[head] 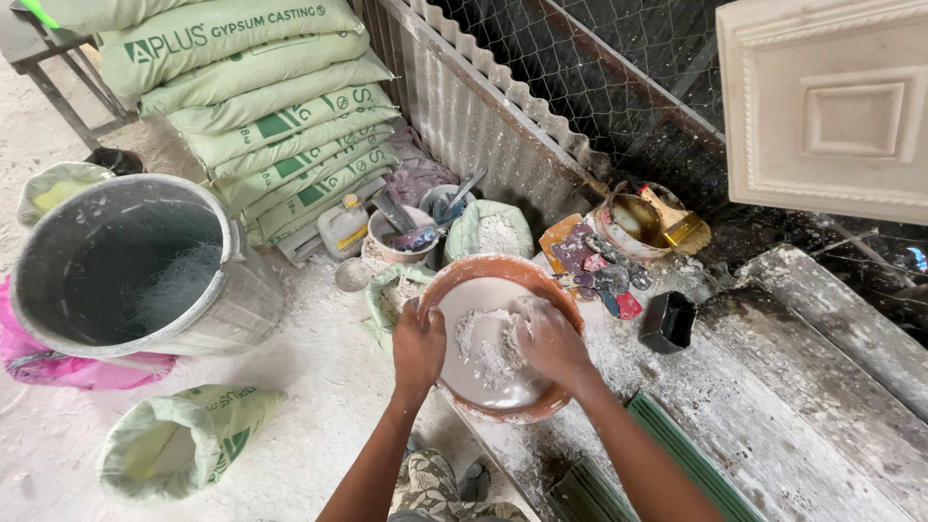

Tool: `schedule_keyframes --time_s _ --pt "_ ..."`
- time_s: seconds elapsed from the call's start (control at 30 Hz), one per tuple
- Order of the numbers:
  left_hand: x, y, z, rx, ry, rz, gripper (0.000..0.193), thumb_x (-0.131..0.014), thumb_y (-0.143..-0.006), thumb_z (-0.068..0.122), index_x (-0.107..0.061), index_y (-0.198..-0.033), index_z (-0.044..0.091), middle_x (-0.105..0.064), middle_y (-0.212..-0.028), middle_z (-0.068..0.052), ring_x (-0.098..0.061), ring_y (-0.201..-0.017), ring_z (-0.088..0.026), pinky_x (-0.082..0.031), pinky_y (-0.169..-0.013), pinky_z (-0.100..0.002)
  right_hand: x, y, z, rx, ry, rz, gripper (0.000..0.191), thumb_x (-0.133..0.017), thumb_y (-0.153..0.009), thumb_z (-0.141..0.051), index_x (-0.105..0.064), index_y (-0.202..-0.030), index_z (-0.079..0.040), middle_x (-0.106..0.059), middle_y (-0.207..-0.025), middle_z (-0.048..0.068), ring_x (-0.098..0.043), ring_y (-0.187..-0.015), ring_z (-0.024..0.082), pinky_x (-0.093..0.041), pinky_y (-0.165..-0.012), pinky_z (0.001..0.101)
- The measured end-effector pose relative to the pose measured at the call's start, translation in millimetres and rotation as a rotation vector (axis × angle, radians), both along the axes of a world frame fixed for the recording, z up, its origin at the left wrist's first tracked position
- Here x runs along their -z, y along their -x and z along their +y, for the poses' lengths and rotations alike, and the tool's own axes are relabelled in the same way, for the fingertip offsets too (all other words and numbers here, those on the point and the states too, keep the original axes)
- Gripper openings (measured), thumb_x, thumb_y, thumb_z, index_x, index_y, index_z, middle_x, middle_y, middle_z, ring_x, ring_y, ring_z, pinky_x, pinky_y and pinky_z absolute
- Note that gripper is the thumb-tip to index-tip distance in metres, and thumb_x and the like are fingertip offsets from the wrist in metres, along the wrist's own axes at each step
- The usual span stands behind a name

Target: The person fills a pink plastic bowl with water from a tap, scoops gypsum powder from a green sack into a clay bowl, and mixes a plaster slurry by hand, kneading and stirring it in the bowl. They then carry the bowl to a green mold frame and spread the plaster onto the mold with a small handheld tool.

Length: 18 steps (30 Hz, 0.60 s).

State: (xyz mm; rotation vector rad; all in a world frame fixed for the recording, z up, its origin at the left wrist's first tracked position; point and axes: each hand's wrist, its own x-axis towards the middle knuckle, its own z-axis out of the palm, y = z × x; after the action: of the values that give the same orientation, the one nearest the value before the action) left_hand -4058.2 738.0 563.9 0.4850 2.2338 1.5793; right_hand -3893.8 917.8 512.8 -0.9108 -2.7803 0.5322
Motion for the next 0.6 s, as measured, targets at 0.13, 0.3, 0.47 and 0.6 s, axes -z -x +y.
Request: schedule_keyframes --time_s 0.13,0.3,0.47,0.6 --pt "0.1 0.3 1.8 -0.017 -0.004 0.046 0.045 -0.060 -0.095 0.023 -0.059 -0.129 -0.007 -0.070 -0.111 -0.031 -0.070 -0.105 -0.042 -0.053 -0.092 -0.043 55.0 30.5 51.2 -0.202 -0.092 -0.182 0.046 -0.033 -0.106 -0.023 -0.054 -0.137 0.004 -0.056 -0.139 0.026 -0.058 -0.128 0.037 -0.042 -0.113 0.0467" --pt "1.1 -3.0 2.2 -0.034 -0.025 -0.021 0.045 -0.059 -0.094 0.024 -0.059 -0.128 -0.006 -0.071 -0.108 -0.029 -0.073 -0.102 -0.040 -0.055 -0.089 -0.043 111.9 59.9 91.9 -0.355 0.272 -0.303 0.048 -0.026 -0.106 -0.024 -0.064 -0.126 -0.002 -0.064 -0.131 0.023 -0.063 -0.123 0.032 -0.046 -0.112 0.0427" --pt "2.0 -3.0 3.9 -0.050 0.019 0.004 0.045 -0.060 -0.094 0.024 -0.059 -0.128 -0.007 -0.071 -0.107 -0.030 -0.071 -0.101 -0.042 -0.053 -0.090 -0.043 136.8 59.1 97.8 0.226 1.079 -0.200 0.043 -0.038 -0.107 -0.039 -0.060 -0.125 -0.008 -0.061 -0.132 0.012 -0.055 -0.122 0.023 -0.043 -0.103 0.0344" --pt "4.0 -3.5 4.0 -0.041 0.004 0.046 0.044 -0.059 -0.095 0.023 -0.060 -0.128 -0.007 -0.071 -0.107 -0.030 -0.070 -0.102 -0.042 -0.052 -0.090 -0.043 135.7 54.3 104.2 0.224 1.079 -0.146 0.055 -0.045 -0.109 -0.037 -0.062 -0.135 0.008 -0.060 -0.142 0.034 -0.062 -0.121 0.035 -0.042 -0.106 0.0433"
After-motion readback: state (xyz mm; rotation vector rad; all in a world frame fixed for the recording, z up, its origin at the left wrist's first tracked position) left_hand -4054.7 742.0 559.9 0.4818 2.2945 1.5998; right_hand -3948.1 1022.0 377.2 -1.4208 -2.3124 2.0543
